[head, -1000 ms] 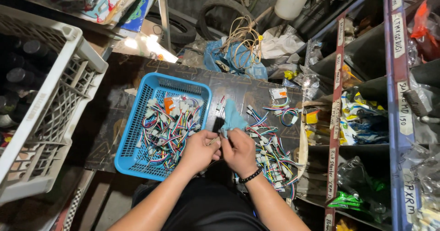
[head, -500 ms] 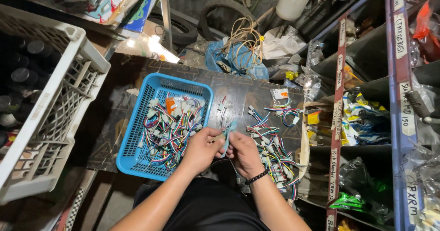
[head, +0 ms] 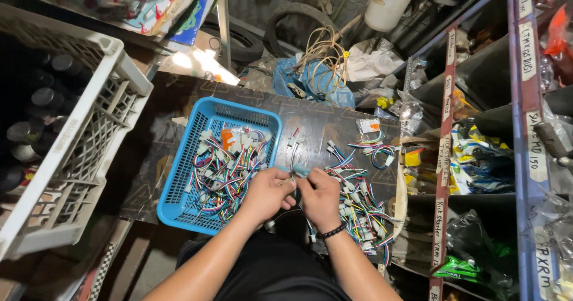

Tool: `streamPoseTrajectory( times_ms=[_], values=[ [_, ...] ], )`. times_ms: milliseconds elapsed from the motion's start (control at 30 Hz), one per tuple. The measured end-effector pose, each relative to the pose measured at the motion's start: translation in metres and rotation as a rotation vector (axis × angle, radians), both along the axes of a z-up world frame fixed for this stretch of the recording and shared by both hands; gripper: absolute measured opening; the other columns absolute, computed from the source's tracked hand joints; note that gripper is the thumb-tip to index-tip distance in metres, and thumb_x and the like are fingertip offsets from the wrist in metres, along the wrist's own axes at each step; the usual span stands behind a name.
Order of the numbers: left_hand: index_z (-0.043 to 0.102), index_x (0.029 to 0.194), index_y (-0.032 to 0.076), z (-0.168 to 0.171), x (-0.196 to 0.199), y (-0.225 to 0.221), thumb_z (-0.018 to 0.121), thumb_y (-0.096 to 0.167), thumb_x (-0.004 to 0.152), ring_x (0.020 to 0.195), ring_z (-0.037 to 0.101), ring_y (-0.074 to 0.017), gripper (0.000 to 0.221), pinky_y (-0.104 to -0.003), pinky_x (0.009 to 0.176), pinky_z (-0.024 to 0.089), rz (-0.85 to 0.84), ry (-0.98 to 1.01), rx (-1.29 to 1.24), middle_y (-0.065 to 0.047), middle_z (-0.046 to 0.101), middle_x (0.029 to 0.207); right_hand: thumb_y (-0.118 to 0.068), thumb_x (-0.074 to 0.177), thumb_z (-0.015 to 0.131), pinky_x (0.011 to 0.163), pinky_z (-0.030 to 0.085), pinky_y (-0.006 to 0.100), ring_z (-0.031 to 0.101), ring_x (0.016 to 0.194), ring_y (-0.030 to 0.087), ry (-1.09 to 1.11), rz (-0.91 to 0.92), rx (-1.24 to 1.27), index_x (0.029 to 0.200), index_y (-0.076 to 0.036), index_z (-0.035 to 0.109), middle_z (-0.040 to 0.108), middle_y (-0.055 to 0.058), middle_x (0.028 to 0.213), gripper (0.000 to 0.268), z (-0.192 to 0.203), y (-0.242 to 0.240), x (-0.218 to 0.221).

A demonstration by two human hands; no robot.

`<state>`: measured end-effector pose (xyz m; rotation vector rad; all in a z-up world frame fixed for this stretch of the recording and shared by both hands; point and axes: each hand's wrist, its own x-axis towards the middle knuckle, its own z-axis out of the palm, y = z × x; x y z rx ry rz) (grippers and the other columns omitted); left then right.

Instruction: Cleaning motorcycle electrical wire harnesses with a cloth at a workbench.

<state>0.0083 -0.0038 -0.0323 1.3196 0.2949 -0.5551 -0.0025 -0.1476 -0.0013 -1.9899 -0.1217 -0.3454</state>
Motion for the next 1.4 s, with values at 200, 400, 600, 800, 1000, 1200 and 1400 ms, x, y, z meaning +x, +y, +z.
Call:
streamPoseTrajectory(
  times_ms=[200, 400, 600, 800, 1000, 1200, 1400],
  values=[
    [0.053, 0.124, -0.022, -0.004, -0.002, -0.005, 0.068, 0.004, 0.088, 0.050, 0.072, -0.0233, 0.047, -0.027, 0.043, 0.062, 0.019, 0.047, -0.061, -0.026, 0.073, 0.080, -0.004, 0.086, 0.073, 0.053, 0.053, 0.034, 0.063, 0.055, 0.029, -0.312, 0.018, -0.244, 0.090, -0.011, 0.080, 0.061, 0.007, 0.062, 0.011, 0.013, 0.000, -0.003],
    [0.052, 0.122, -0.022, -0.003, 0.009, -0.020, 0.066, 0.004, 0.085, 0.039, 0.066, -0.0236, 0.048, -0.027, 0.034, 0.058, -0.009, 0.028, -0.002, -0.020, 0.068, 0.060, -0.003, 0.085, 0.071, 0.058, 0.055, 0.039, 0.066, 0.061, 0.033, -0.461, 0.017, -0.439, 0.098, -0.006, 0.078, 0.063, 0.010, 0.068, 0.015, 0.009, -0.019, 0.006],
    [0.052, 0.123, -0.024, 0.013, 0.002, -0.005, 0.061, 0.001, 0.087, 0.049, 0.072, -0.0226, 0.045, -0.028, 0.043, 0.061, 0.060, 0.083, 0.010, -0.029, 0.074, 0.077, 0.001, 0.088, 0.070, 0.067, 0.054, 0.044, 0.070, 0.076, 0.041, -0.290, -0.208, -0.361, 0.094, -0.003, 0.077, 0.069, 0.019, 0.076, 0.010, -0.004, -0.046, 0.015],
    [0.050, 0.127, -0.021, 0.013, 0.004, 0.007, 0.064, 0.008, 0.092, 0.060, 0.075, -0.0227, 0.048, -0.028, 0.053, 0.065, 0.092, 0.019, -0.028, -0.027, 0.076, 0.090, -0.022, 0.106, 0.056, 0.056, 0.043, 0.027, 0.051, 0.058, 0.015, 0.400, 0.024, 0.650, 0.074, -0.010, 0.060, 0.049, 0.002, 0.061, 0.034, 0.020, -0.032, 0.015],
    [0.053, 0.126, -0.019, -0.009, 0.000, 0.000, 0.069, 0.009, 0.092, 0.056, 0.073, -0.0212, 0.047, -0.026, 0.051, 0.064, 0.064, -0.050, -0.104, -0.025, 0.075, 0.082, -0.018, 0.095, 0.072, 0.054, 0.045, 0.023, 0.057, 0.056, 0.010, 0.613, 0.075, 0.660, 0.084, -0.004, 0.068, 0.059, 0.001, 0.064, 0.018, -0.034, -0.027, 0.006],
    [0.065, 0.119, -0.008, 0.000, -0.002, 0.003, 0.071, 0.016, 0.089, 0.043, 0.069, -0.0155, 0.039, -0.023, 0.042, 0.058, -0.059, -0.015, 0.199, -0.013, 0.074, 0.063, -0.002, 0.076, 0.081, 0.055, 0.044, 0.024, 0.051, 0.060, 0.008, 0.379, -0.038, 0.181, 0.076, -0.009, 0.079, 0.062, -0.001, 0.057, 0.006, -0.021, -0.003, 0.014],
    [0.070, 0.115, 0.001, 0.018, 0.012, 0.015, 0.069, 0.024, 0.085, 0.042, 0.068, -0.0126, 0.038, -0.021, 0.042, 0.054, -0.056, -0.014, 0.366, -0.005, 0.072, 0.055, -0.003, 0.079, 0.077, 0.063, 0.054, 0.032, 0.069, 0.064, 0.025, -0.110, -0.038, -0.273, 0.081, -0.018, 0.079, 0.069, 0.003, 0.066, 0.016, -0.001, 0.016, 0.020]
  ],
)
